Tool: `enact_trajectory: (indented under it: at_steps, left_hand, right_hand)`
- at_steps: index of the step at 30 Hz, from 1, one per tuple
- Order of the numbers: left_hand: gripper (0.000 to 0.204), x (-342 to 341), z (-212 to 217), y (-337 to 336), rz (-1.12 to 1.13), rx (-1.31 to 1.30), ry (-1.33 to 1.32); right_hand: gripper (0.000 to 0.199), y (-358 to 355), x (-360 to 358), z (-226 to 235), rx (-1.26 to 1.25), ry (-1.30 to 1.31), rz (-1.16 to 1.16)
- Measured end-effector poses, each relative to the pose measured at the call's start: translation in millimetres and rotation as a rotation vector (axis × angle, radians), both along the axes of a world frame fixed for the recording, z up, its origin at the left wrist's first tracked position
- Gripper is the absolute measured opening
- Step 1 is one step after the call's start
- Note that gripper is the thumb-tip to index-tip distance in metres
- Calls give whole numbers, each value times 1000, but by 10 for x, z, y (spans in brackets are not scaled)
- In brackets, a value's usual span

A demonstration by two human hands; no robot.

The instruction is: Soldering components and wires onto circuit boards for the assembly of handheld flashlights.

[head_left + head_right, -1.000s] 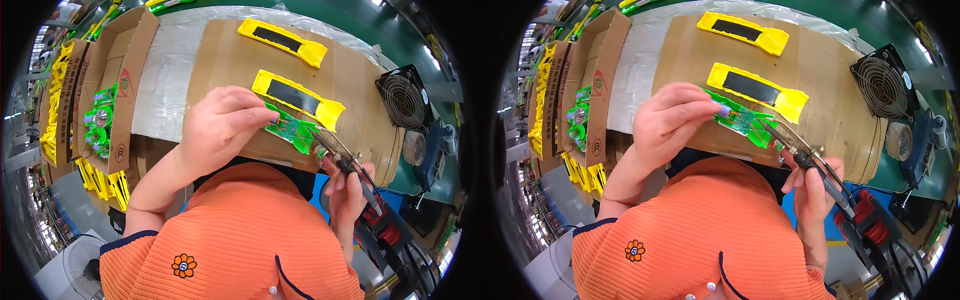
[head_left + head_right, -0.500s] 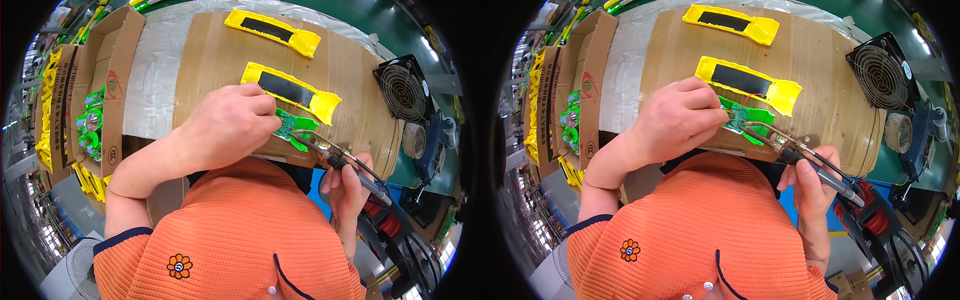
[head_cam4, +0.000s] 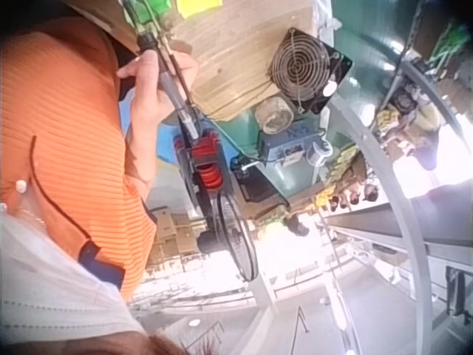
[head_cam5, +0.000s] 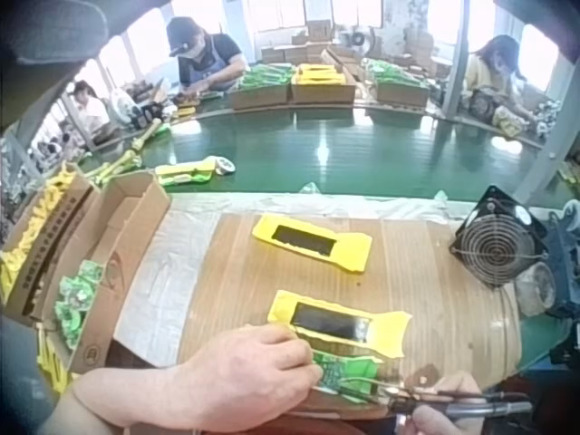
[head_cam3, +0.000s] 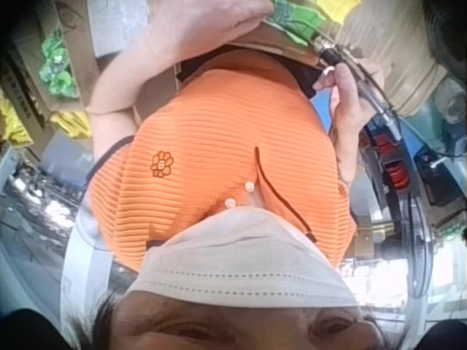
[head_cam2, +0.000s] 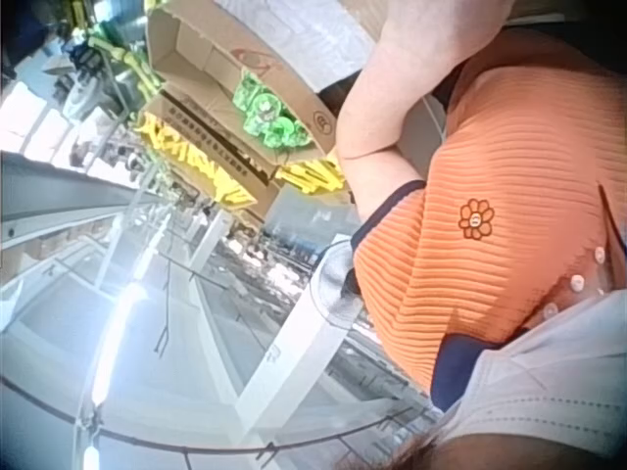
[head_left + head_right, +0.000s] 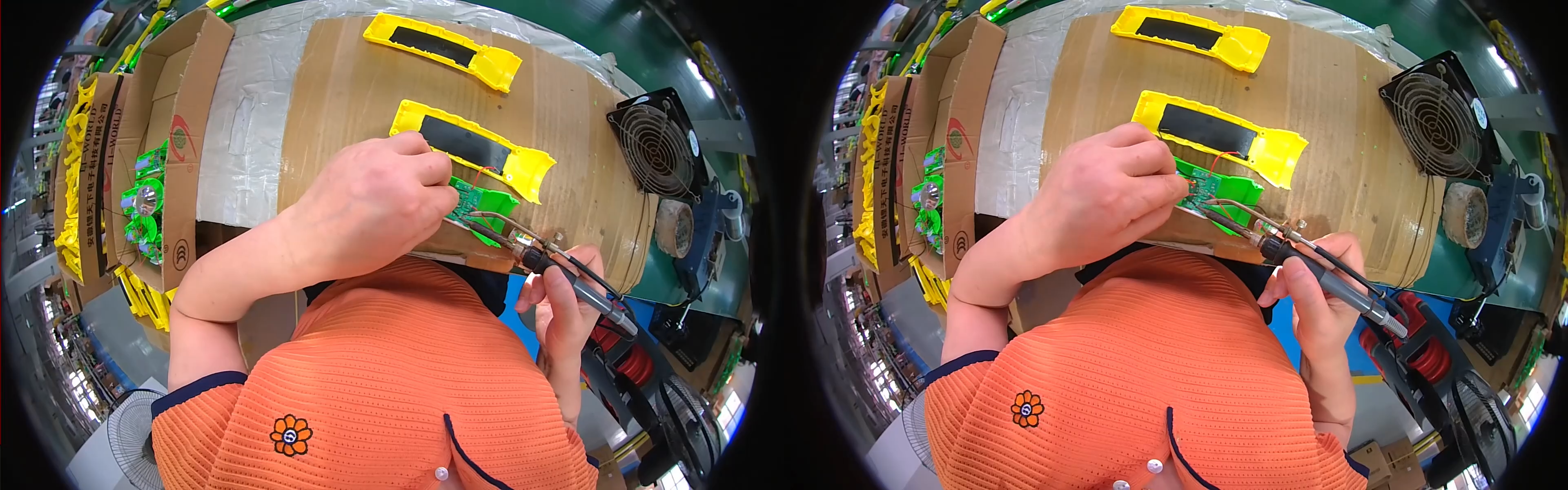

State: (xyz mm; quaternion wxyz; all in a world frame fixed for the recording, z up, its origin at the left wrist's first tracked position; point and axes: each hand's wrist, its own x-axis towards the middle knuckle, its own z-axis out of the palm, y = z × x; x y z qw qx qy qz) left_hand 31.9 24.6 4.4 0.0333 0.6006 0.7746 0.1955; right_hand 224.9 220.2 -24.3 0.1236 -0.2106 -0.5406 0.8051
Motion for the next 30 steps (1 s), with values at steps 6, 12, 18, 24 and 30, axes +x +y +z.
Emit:
enact_trajectory:
  at_steps: [6,12,18,24,30]
  left_hand:
    - [9,0,-1,2,9,-3,-19]
    - [10,3,20,0,8,-18,-10]
    - [11,27,55,10,8,-26,-3]
    - [19,-250,174,152,141,105,170]
    - [26,-409,204,224,3,-247,260]
  right_hand:
    - [15,-90,16,5,172,-33,-23]
    - [19,-42,92,43,68,-30,-10]
    - [15,254,-44,-49,121,100,-198]
    - [12,362,-124,-212,52,142,-357]
    - [7,390,-107,-288,-51,165,-411]
